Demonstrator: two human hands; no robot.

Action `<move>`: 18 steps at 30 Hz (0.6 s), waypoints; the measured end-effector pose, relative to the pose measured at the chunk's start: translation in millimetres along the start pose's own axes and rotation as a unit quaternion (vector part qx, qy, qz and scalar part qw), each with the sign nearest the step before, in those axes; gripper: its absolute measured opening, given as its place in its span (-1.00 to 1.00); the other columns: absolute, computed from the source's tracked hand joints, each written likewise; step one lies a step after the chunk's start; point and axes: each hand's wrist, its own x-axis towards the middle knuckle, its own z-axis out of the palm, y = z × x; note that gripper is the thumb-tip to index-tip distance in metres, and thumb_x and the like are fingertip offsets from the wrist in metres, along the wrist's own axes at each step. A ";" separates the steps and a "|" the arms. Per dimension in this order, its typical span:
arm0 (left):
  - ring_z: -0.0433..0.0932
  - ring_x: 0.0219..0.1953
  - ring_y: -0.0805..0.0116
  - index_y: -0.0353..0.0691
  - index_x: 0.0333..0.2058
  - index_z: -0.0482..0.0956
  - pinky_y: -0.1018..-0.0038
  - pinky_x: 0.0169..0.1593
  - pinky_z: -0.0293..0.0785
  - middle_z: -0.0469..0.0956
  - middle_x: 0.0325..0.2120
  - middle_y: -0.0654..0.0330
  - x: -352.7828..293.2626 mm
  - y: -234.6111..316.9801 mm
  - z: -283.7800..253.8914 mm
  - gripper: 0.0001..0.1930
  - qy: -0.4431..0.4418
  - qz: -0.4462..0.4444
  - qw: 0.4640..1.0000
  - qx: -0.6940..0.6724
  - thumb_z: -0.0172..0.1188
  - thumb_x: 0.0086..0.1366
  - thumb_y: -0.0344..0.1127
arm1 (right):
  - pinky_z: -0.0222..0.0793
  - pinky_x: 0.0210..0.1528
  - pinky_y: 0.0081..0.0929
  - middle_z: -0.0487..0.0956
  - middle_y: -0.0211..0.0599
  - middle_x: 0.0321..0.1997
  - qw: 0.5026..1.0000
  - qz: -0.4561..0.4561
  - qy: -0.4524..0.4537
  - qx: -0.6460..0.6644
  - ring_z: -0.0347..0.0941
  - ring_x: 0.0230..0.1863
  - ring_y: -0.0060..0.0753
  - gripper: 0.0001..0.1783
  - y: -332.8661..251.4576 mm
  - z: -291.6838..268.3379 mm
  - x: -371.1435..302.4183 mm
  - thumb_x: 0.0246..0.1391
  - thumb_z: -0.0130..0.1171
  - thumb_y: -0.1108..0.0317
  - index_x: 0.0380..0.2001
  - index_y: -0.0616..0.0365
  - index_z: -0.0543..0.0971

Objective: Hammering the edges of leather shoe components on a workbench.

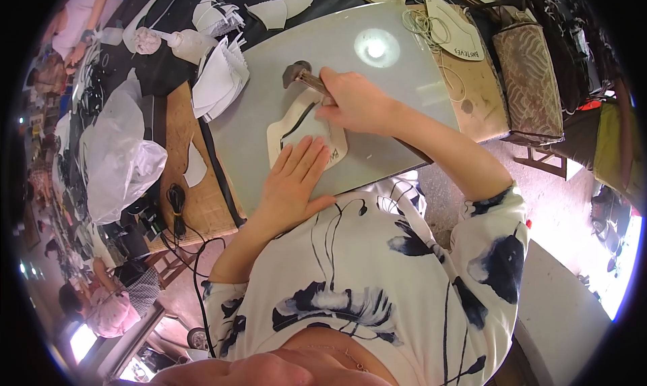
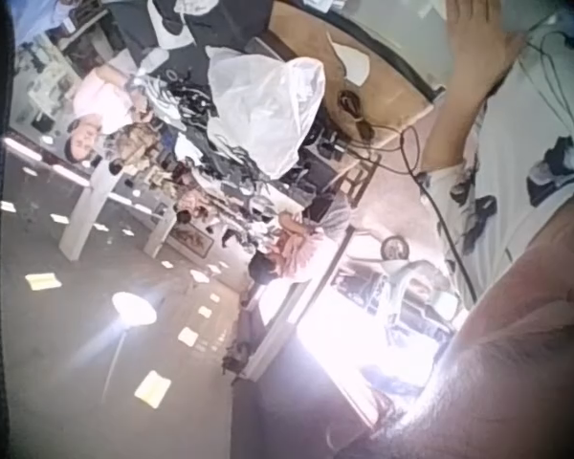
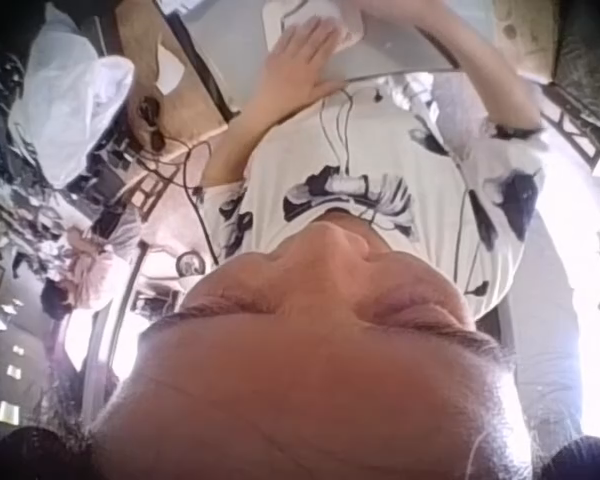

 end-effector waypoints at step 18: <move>0.44 -0.35 0.18 -0.19 -0.38 0.56 0.28 -0.21 0.29 0.49 -0.45 0.22 58.0 -31.3 -10.8 -0.89 0.134 -0.146 0.979 -0.050 0.25 0.07 -0.46 | 0.38 -0.55 -0.15 0.52 -0.14 -0.63 0.973 0.062 -0.088 -0.205 0.50 -0.59 0.02 -0.67 -26.4 -16.8 -54.2 0.26 0.08 0.14 -0.38 0.20 0.35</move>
